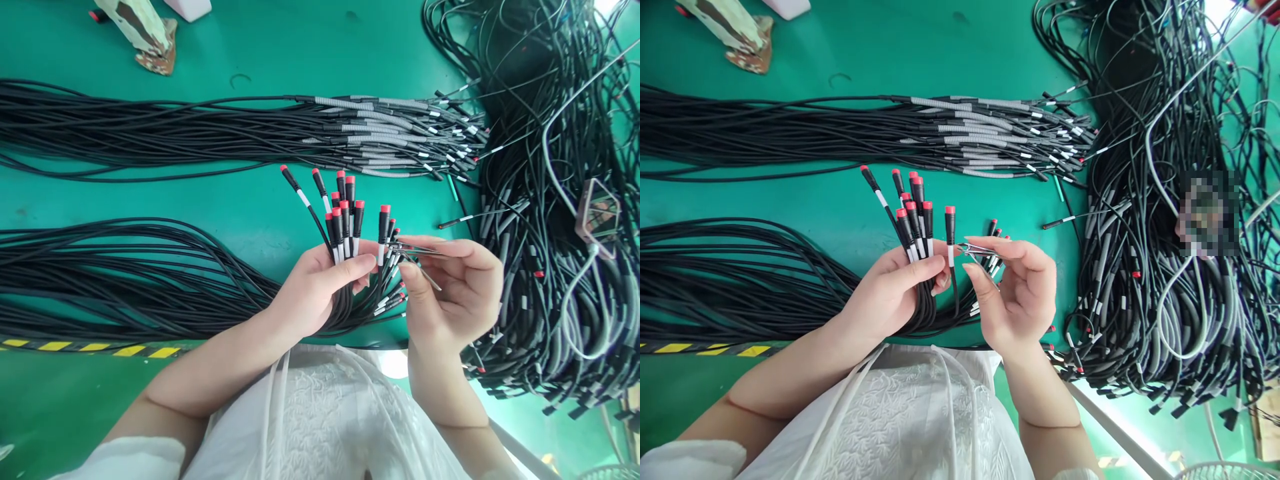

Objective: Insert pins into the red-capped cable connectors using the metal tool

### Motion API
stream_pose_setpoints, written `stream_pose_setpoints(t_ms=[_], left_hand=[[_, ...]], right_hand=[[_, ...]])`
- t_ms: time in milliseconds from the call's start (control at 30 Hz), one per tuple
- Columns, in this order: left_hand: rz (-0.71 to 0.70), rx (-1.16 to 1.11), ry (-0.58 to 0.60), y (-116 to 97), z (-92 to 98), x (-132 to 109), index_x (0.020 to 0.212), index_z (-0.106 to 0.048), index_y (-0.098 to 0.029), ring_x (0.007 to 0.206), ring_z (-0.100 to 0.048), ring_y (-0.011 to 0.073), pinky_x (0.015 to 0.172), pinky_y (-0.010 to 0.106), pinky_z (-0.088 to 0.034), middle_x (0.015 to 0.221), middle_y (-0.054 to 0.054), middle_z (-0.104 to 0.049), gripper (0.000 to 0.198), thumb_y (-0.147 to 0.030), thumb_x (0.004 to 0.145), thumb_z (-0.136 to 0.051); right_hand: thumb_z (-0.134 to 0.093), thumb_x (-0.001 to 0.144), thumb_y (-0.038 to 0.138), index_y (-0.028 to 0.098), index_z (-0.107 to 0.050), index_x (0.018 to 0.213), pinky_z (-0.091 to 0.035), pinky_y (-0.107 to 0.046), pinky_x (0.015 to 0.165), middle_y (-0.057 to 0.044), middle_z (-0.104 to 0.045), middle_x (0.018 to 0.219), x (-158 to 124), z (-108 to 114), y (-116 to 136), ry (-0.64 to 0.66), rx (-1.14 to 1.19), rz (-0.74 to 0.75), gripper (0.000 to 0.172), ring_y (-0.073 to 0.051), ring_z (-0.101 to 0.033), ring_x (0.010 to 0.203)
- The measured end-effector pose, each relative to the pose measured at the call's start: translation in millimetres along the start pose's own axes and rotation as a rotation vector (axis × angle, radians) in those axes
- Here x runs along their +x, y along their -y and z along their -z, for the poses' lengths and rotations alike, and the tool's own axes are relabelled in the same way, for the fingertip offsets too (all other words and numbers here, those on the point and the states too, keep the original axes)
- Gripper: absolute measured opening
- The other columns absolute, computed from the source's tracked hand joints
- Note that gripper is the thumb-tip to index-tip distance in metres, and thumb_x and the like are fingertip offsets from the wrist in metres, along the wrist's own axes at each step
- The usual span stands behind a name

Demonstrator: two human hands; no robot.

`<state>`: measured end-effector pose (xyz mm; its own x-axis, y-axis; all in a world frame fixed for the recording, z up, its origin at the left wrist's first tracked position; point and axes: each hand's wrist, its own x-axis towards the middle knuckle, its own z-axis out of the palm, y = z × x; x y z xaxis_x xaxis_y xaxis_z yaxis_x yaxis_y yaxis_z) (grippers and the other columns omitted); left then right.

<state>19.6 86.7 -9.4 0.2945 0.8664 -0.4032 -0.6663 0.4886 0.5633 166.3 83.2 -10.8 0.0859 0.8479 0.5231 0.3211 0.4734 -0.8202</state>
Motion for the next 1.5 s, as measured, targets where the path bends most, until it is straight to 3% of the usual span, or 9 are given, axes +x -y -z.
stream_pose_setpoints(t_ms=[67, 167, 267, 400, 733, 933, 1067, 1233, 1500], left_hand=[[-0.011, -0.017, -0.026, 1, 0.6, 0, 0.082, -0.08, -0.018, 0.064, -0.055, 0.0114, 0.06, 0.026, -0.042, 0.074, 0.002, -0.068, 0.014, -0.031, 0.078, -0.079], [-0.04, 0.004, -0.061, 1, 2.0, 0, 0.084, -0.081, -0.018, 0.072, -0.059, 0.0128, 0.067, 0.025, -0.046, 0.081, 0.004, -0.071, 0.019, -0.036, 0.083, -0.073], [-0.05, 0.064, -0.077, 2, 3.1, -2, 0.089, -0.083, -0.022, 0.087, -0.063, 0.0156, 0.079, 0.025, -0.048, 0.099, 0.004, -0.077, 0.018, -0.035, 0.083, -0.073], [-0.043, 0.064, 0.027, 2, 2.4, -2, 0.095, -0.083, -0.024, 0.105, -0.068, 0.0236, 0.093, 0.031, -0.048, 0.101, 0.005, -0.08, 0.021, -0.038, 0.086, -0.071], [-0.078, -0.001, -0.023, -1, 2.9, -1, 0.084, -0.082, -0.022, 0.077, -0.07, 0.013, 0.082, 0.025, -0.053, 0.077, -0.001, -0.078, 0.008, -0.025, 0.077, -0.083], [-0.067, -0.039, -0.085, -1, 1.9, -1, 0.08, -0.081, -0.021, 0.068, -0.069, 0.0121, 0.075, 0.025, -0.053, 0.075, 0.0, -0.078, 0.01, -0.021, 0.071, -0.085], [-0.055, -0.047, -0.096, -1, 0.4, 0, 0.076, -0.08, -0.02, 0.062, -0.066, 0.0101, 0.066, 0.022, -0.051, 0.066, -0.001, -0.075, 0.01, -0.02, 0.069, -0.086], [-0.06, -0.039, -0.093, -2, 0.2, 1, 0.075, -0.078, -0.018, 0.06, -0.063, 0.0083, 0.063, 0.02, -0.049, 0.063, -0.001, -0.073, 0.01, -0.02, 0.069, -0.086], [-0.066, -0.062, -0.069, -1, 1.3, 0, 0.076, -0.079, -0.019, 0.06, -0.064, 0.0091, 0.063, 0.021, -0.05, 0.063, -0.002, -0.072, 0.009, -0.019, 0.069, -0.085]], right_hand=[[-0.073, 0.088, 0.018, 0.025, -0.058, 0.119, -0.059, -0.037, 0.07, -0.005, -0.071, 0.099, 2, 0, 5, -0.066, 0.012, -0.009, 0.035, -0.022, -0.072, 0.088], [-0.063, 0.095, 0.022, 0.025, -0.063, 0.1, -0.052, -0.037, 0.067, -0.002, -0.064, 0.082, 5, 5, 13, -0.105, -0.051, 0.002, 0.005, -0.02, -0.064, 0.075], [-0.057, 0.098, 0.022, 0.023, -0.062, 0.082, -0.047, -0.037, 0.065, -0.002, -0.059, 0.074, 5, 10, 16, 0.111, -0.154, -0.016, 0.017, -0.019, -0.057, 0.07], [-0.063, 0.095, 0.017, 0.022, -0.064, 0.091, -0.045, -0.03, 0.063, 0.0, -0.057, 0.078, 1, 6, 11, 0.434, -0.158, -0.091, 0.006, -0.015, -0.054, 0.073], [-0.053, 0.102, 0.022, 0.02, -0.055, 0.085, -0.035, -0.028, 0.06, 0.003, -0.039, 0.071, 2, 7, 11, 0.573, -0.028, -0.251, 0.017, -0.011, -0.04, 0.066], [-0.049, 0.104, 0.025, 0.024, -0.067, 0.107, -0.047, -0.029, 0.065, -0.002, -0.063, 0.091, 5, 14, 12, 0.404, -0.027, -0.236, 0.019, -0.013, -0.057, 0.077], [-0.062, 0.096, 0.015, 0.029, -0.05, 0.14, -0.061, -0.033, 0.067, -0.005, -0.069, 0.115, 0, 8, 7, 0.166, 0.178, -0.123, 0.048, -0.017, -0.069, 0.084], [-0.067, 0.089, 0.006, 0.028, -0.06, 0.127, -0.067, -0.038, 0.077, -0.006, -0.068, 0.119, -8, -3, 3, 0.074, 0.212, 0.018, 0.045, -0.021, -0.072, 0.098], [-0.066, 0.088, 0.003, 0.029, -0.06, 0.126, -0.068, -0.043, 0.078, -0.008, -0.071, 0.113, -8, -3, 3, 0.119, 0.136, 0.059, 0.046, -0.024, -0.071, 0.102]])
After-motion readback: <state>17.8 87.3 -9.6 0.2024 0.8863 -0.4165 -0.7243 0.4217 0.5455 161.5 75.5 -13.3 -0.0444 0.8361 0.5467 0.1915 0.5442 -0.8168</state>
